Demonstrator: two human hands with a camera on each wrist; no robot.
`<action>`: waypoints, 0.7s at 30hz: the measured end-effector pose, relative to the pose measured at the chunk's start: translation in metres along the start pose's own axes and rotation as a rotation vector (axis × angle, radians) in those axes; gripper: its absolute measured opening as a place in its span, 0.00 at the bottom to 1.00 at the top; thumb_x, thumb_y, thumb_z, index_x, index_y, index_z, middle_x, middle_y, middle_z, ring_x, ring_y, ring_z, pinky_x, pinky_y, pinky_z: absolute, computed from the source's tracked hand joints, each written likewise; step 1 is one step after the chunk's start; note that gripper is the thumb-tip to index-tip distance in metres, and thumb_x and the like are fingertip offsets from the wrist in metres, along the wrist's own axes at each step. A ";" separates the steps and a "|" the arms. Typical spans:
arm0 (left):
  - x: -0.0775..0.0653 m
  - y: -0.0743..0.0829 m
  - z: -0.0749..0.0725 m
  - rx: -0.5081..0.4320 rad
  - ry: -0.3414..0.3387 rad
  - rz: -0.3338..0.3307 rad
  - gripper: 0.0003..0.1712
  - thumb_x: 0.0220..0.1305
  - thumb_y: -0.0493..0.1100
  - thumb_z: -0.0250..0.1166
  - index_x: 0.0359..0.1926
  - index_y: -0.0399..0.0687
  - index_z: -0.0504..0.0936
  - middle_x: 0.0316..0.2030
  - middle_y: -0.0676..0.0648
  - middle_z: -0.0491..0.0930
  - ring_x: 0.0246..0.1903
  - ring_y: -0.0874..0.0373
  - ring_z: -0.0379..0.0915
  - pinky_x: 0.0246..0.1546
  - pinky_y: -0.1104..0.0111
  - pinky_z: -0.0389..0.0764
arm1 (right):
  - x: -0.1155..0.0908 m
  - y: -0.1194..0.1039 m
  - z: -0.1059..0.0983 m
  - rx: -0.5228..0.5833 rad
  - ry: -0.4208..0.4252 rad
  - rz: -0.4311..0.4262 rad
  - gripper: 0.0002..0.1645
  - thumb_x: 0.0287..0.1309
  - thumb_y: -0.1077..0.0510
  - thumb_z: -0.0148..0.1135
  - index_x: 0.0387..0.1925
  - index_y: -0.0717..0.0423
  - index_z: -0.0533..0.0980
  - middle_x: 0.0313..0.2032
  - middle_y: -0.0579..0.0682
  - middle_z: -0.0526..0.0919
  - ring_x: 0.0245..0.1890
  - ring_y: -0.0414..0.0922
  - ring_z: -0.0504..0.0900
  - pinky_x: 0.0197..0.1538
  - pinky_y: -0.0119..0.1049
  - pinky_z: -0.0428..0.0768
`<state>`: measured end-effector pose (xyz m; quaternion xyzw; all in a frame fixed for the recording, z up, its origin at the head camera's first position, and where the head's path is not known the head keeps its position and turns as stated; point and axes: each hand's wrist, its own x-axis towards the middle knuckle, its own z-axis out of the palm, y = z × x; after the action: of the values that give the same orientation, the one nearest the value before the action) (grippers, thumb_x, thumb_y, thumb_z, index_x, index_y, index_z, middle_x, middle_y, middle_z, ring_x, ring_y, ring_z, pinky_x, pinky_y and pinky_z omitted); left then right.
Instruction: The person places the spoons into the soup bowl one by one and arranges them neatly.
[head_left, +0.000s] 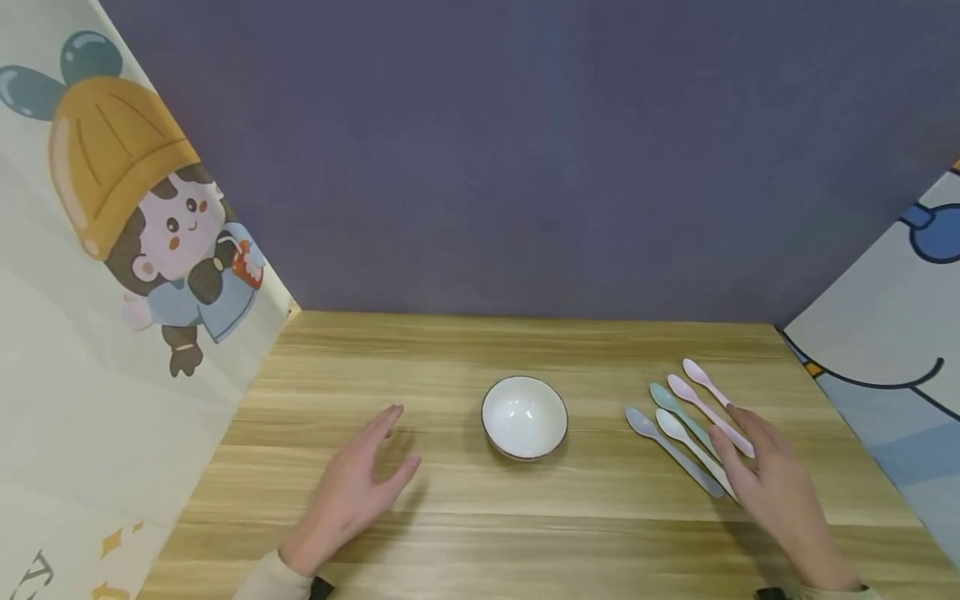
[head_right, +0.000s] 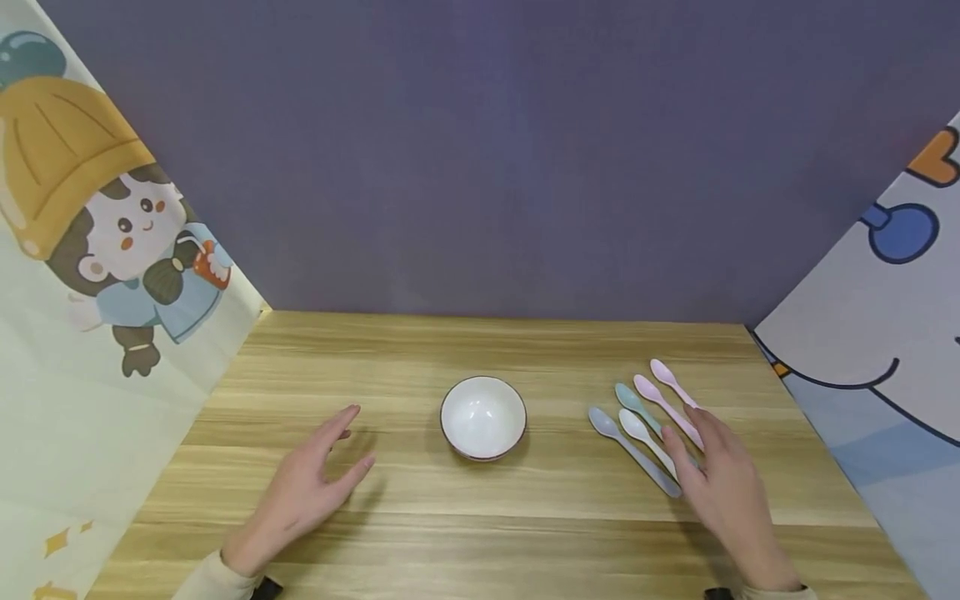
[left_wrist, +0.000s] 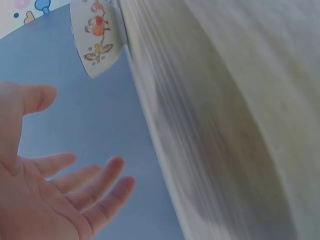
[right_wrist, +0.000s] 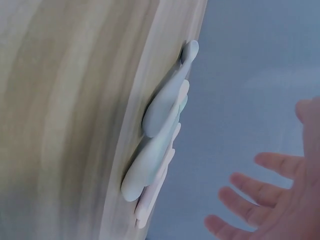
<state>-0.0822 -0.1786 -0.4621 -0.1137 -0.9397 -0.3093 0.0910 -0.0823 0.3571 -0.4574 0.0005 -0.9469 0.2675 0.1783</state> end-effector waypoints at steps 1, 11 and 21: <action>0.000 0.001 0.001 -0.001 0.001 0.008 0.45 0.70 0.56 0.72 0.80 0.44 0.67 0.76 0.39 0.71 0.64 0.42 0.80 0.70 0.41 0.75 | 0.001 0.000 0.000 0.010 0.007 0.000 0.34 0.77 0.48 0.60 0.74 0.64 0.71 0.68 0.75 0.74 0.66 0.77 0.71 0.62 0.77 0.67; 0.008 0.013 0.007 -0.088 -0.040 0.024 0.45 0.69 0.55 0.73 0.80 0.47 0.68 0.77 0.40 0.70 0.62 0.43 0.82 0.72 0.43 0.74 | 0.014 0.000 -0.003 0.012 -0.014 0.019 0.38 0.74 0.49 0.64 0.73 0.70 0.69 0.65 0.78 0.75 0.59 0.78 0.75 0.53 0.74 0.72; 0.016 0.030 0.015 -0.144 -0.082 0.048 0.44 0.68 0.54 0.73 0.80 0.50 0.68 0.77 0.43 0.70 0.62 0.47 0.83 0.72 0.47 0.75 | 0.024 0.004 -0.005 0.000 -0.078 0.088 0.38 0.75 0.43 0.63 0.73 0.66 0.70 0.64 0.77 0.76 0.58 0.74 0.77 0.47 0.71 0.76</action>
<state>-0.0909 -0.1432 -0.4536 -0.1552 -0.9149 -0.3691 0.0516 -0.1035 0.3654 -0.4473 -0.0309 -0.9523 0.2747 0.1293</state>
